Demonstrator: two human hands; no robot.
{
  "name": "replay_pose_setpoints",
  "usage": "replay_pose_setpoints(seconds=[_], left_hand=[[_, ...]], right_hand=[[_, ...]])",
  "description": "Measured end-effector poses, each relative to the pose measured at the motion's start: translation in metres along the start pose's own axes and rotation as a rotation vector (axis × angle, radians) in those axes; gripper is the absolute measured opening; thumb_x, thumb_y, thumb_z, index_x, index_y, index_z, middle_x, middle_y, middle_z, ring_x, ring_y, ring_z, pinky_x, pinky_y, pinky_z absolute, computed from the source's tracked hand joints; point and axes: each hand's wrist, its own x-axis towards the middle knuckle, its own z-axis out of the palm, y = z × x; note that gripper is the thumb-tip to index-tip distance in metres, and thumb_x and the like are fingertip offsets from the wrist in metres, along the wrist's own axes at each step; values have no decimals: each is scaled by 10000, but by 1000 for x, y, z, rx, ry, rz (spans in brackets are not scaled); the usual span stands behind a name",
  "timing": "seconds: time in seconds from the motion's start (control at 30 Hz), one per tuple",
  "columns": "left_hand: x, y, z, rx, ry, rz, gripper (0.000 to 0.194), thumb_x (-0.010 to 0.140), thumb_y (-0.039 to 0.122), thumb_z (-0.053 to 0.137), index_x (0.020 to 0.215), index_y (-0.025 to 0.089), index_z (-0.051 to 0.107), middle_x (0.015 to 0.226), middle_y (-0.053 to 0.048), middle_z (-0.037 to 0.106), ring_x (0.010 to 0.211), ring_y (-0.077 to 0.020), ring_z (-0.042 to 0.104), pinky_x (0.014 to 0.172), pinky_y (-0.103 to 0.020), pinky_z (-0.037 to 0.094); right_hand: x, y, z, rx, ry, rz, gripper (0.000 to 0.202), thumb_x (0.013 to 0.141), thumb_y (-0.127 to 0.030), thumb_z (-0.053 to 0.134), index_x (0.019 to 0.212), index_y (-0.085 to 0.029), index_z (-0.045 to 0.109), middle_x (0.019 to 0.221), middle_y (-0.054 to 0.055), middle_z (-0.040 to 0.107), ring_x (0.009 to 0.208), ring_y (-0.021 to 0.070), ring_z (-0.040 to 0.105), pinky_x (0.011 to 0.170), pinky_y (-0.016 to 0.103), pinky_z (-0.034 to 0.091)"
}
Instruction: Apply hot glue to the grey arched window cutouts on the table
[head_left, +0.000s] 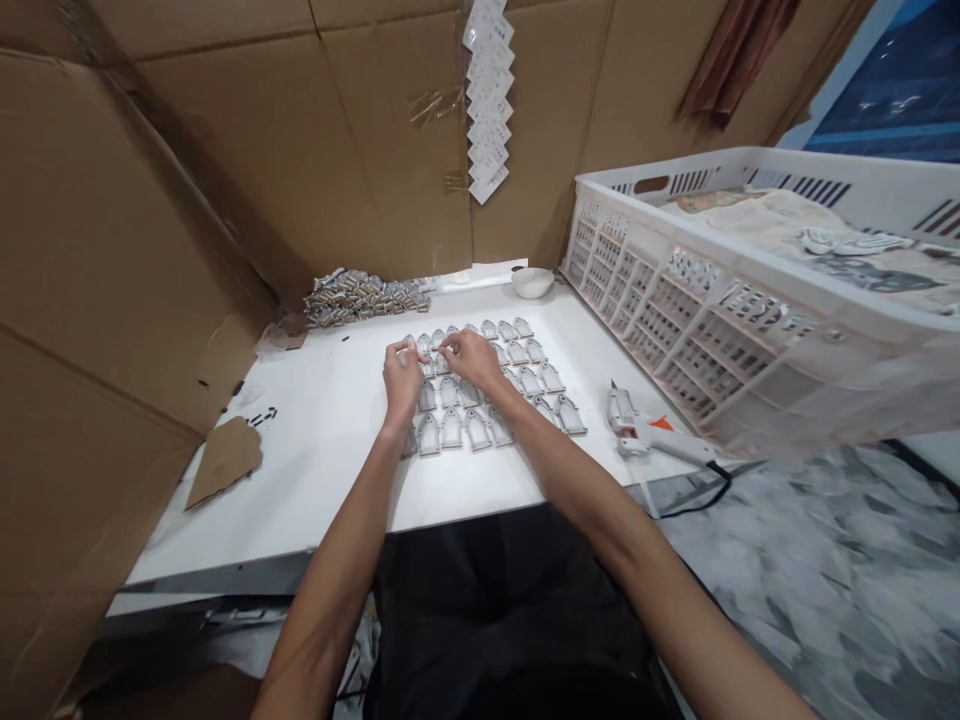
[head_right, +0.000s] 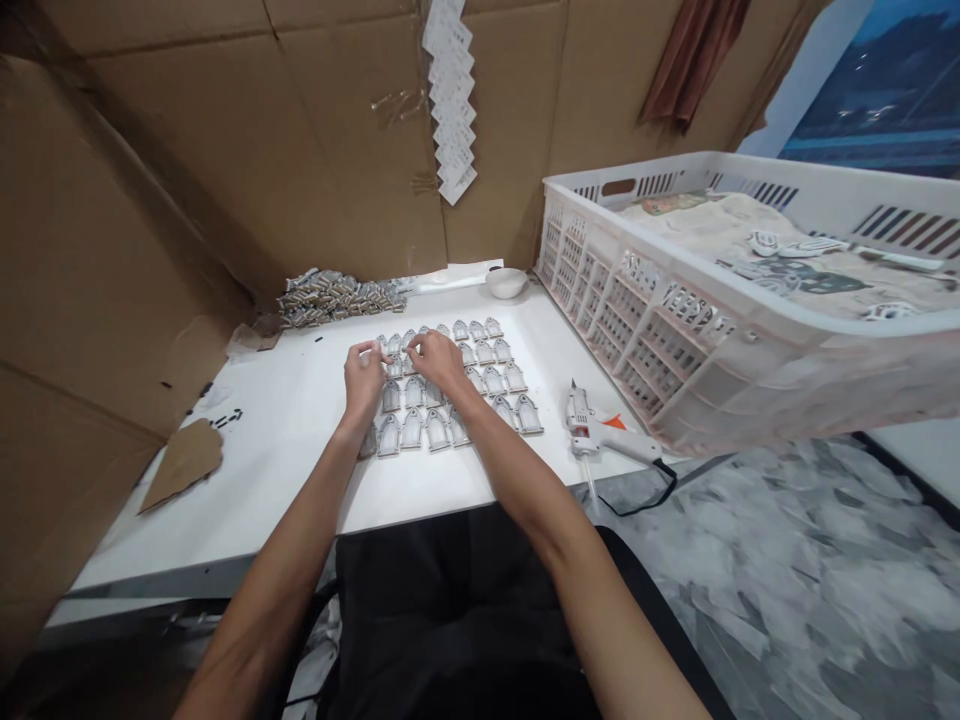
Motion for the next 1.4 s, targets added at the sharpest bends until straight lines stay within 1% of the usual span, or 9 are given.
replay_pose_setpoints(seconds=[0.23, 0.43, 0.53, 0.7, 0.83, 0.93, 1.07, 1.23, 1.4], left_hand=[[-1, 1, -5, 108, -70, 113, 153, 952, 368, 696, 949, 216, 713, 690, 1, 671, 652, -170, 553, 603, -224, 373], [-1, 3, -2, 10, -69, 76, 197, 977, 380, 688, 984, 196, 758, 678, 2, 671, 564, -135, 500, 569, -213, 372], [3, 6, -3, -245, 50, -155, 194, 998, 374, 678, 985, 187, 730, 688, 20, 654, 459, -80, 393, 486, -190, 312], [31, 17, -25, -435, 157, -387, 241, 1069, 263, 504, 871, 161, 597, 658, 38, 524, 402, -48, 337, 395, -161, 247], [57, 21, -50, -503, 184, -488, 107, 1006, 93, 511, 942, 148, 577, 772, 19, 551, 508, -63, 484, 427, -140, 385], [65, 16, -65, -528, 234, -478, 312, 891, -70, 474, 1080, 149, 587, 980, -47, 631, 720, -82, 648, 648, -158, 578], [62, 4, -78, -527, 247, -427, 527, 807, -116, 471, 1234, 172, 582, 1217, -122, 676, 976, -148, 731, 831, -251, 637], [53, -2, -76, -478, 152, -341, 272, 934, -23, 513, 1118, 128, 644, 1213, -152, 735, 969, -155, 759, 799, -209, 598], [46, -3, -67, -377, 62, -290, 158, 1037, 132, 547, 1050, 105, 702, 1137, -166, 775, 703, -83, 687, 627, -175, 516]], right_hand=[[7, 0, 9, 438, -15, -77, 357, 984, -516, 636, 988, -215, 828, 928, 18, 791, 838, 185, 670, 778, 266, 480], [9, -1, 13, 574, 0, -77, 384, 940, -533, 673, 942, -176, 814, 927, 38, 792, 884, 203, 681, 803, 271, 496], [12, -11, 11, 442, 42, 6, 364, 994, -471, 622, 1038, -166, 815, 948, 48, 802, 898, 201, 712, 816, 262, 506], [14, -30, 7, 107, -108, 71, 262, 1015, -401, 639, 1099, -240, 827, 1071, 34, 828, 1009, 206, 750, 836, 252, 518], [10, -32, 9, 22, -134, 71, 193, 991, -360, 677, 1034, -262, 838, 1097, 52, 831, 1077, 243, 748, 847, 279, 526], [7, -27, 12, -35, -153, 65, 197, 1000, -349, 662, 1052, -280, 840, 1155, 56, 824, 1127, 247, 738, 879, 288, 526], [6, -22, 14, -93, -190, 53, 219, 1004, -354, 647, 1071, -285, 843, 1140, 55, 831, 1124, 256, 743, 860, 294, 534], [4, -22, 13, -143, -202, 53, 250, 1016, -370, 628, 1095, -270, 842, 1146, 77, 829, 1128, 272, 743, 840, 302, 531], [2, -23, 11, -180, -200, 45, 248, 1014, -409, 646, 1097, -279, 840, 1123, 66, 833, 1102, 262, 747, 807, 288, 516]])
